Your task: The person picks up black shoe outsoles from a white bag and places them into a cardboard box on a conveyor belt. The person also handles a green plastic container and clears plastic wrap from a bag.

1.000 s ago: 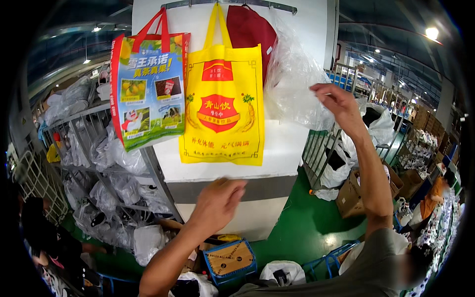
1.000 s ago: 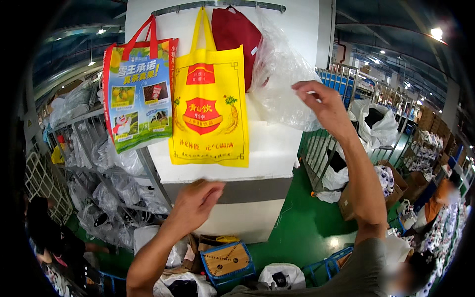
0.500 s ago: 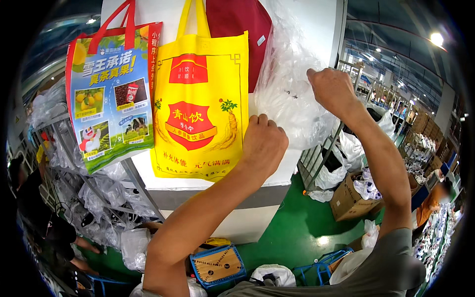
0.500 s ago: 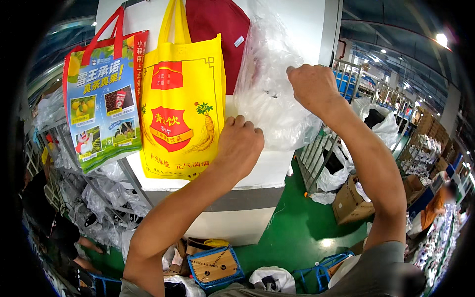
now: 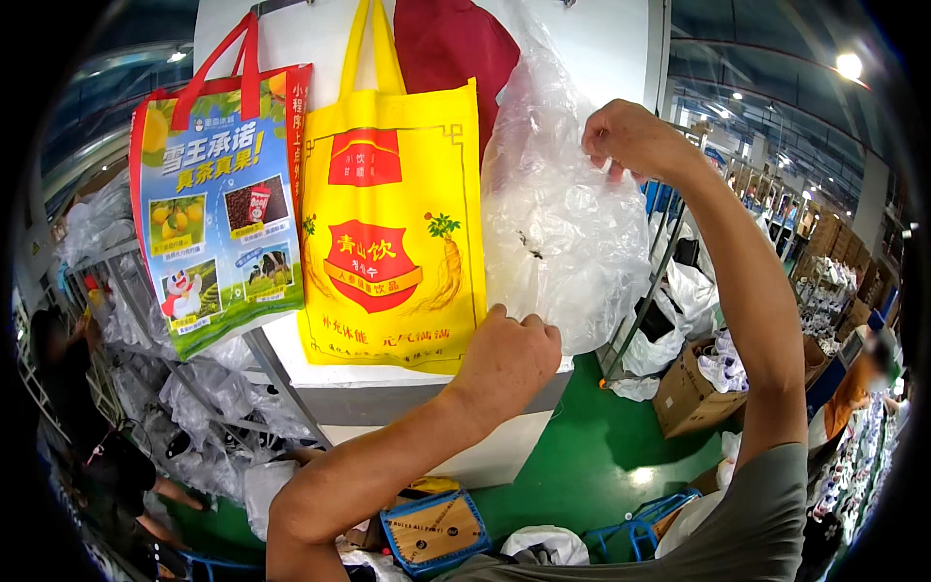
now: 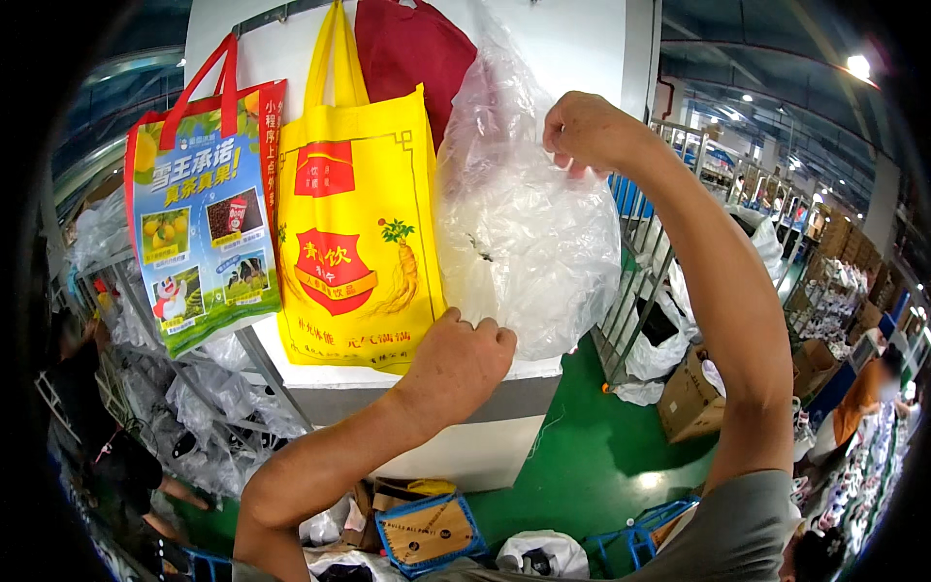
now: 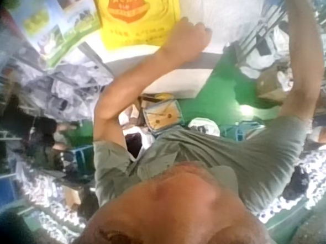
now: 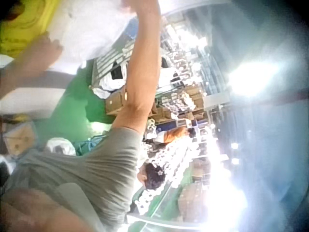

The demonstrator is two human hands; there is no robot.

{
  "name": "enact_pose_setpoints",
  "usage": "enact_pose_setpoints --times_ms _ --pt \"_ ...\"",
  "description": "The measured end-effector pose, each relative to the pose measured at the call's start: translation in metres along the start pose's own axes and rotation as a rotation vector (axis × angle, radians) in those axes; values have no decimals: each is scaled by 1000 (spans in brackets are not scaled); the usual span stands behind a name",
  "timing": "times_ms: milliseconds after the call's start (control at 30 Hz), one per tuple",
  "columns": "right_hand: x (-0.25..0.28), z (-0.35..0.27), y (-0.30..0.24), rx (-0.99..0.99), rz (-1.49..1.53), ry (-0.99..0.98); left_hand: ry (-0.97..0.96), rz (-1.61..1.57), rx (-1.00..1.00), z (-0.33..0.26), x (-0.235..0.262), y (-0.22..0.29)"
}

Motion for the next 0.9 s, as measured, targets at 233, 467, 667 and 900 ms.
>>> enact_pose_setpoints --times_ms 233,467,667,900 --pt "-22 7 -11 211 -582 362 45 -89 -19 -19 -3 15" --pt "-30 -6 17 198 432 -67 598 -350 154 -6 67 -18" --pt "-11 -1 60 214 975 129 770 -500 278 49 61 -53" --pt "1 -5 106 46 1230 286 140 -1522 516 67 63 -58"
Point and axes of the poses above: each hand's wrist, its own z-axis towards the middle knuckle, its own x-axis out of the back of the hand, y = z × x, the point moved 1 cm from there along z, towards the middle knuckle, and after that the axes turned 5 degrees about -z, right-handed, at the moved point
